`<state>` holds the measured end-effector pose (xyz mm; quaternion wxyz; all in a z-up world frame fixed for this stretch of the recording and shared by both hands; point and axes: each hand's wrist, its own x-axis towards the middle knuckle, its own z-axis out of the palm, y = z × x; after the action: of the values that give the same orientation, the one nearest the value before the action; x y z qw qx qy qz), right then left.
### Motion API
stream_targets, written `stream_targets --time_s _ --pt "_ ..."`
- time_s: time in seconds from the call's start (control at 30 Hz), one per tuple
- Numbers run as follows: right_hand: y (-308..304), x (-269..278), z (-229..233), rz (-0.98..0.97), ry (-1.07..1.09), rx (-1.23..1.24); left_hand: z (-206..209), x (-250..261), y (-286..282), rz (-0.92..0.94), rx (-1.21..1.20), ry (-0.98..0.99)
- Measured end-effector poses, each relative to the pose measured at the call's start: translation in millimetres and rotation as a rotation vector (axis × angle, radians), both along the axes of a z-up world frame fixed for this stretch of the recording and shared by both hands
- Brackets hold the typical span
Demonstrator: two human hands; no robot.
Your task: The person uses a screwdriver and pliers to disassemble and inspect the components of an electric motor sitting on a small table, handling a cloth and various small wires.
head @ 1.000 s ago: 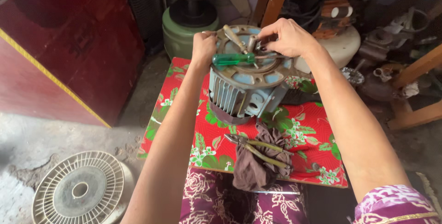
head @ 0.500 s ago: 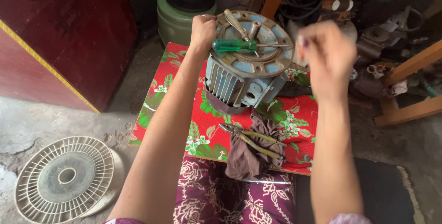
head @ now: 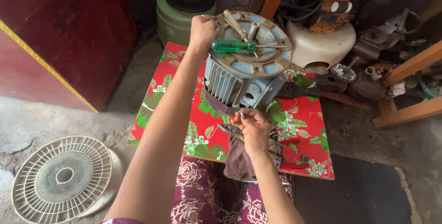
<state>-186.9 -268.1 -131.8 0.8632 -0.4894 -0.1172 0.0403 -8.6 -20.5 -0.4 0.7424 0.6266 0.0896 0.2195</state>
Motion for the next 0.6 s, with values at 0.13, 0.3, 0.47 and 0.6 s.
stream_targets --time_s 0.13,0.3,0.47,0.6 --pt "0.0 -12.2 16.9 0.084 0.024 0.107 -14.6 7.6 3.8 0.009 0.006 -0.035" --pt "-16.9 -16.2 115.6 -0.164 -0.272 -0.159 -18.4 8.4 5.5 0.009 0.071 -0.084" --pt "-37.0 59.7 215.2 -0.279 -0.488 -0.363 -9.1 1.2 2.4 0.012 0.107 -0.118" --pt "-24.3 114.1 251.4 -0.232 -0.659 -0.729 -2.3 -5.3 1.4 -0.023 0.047 -0.038"
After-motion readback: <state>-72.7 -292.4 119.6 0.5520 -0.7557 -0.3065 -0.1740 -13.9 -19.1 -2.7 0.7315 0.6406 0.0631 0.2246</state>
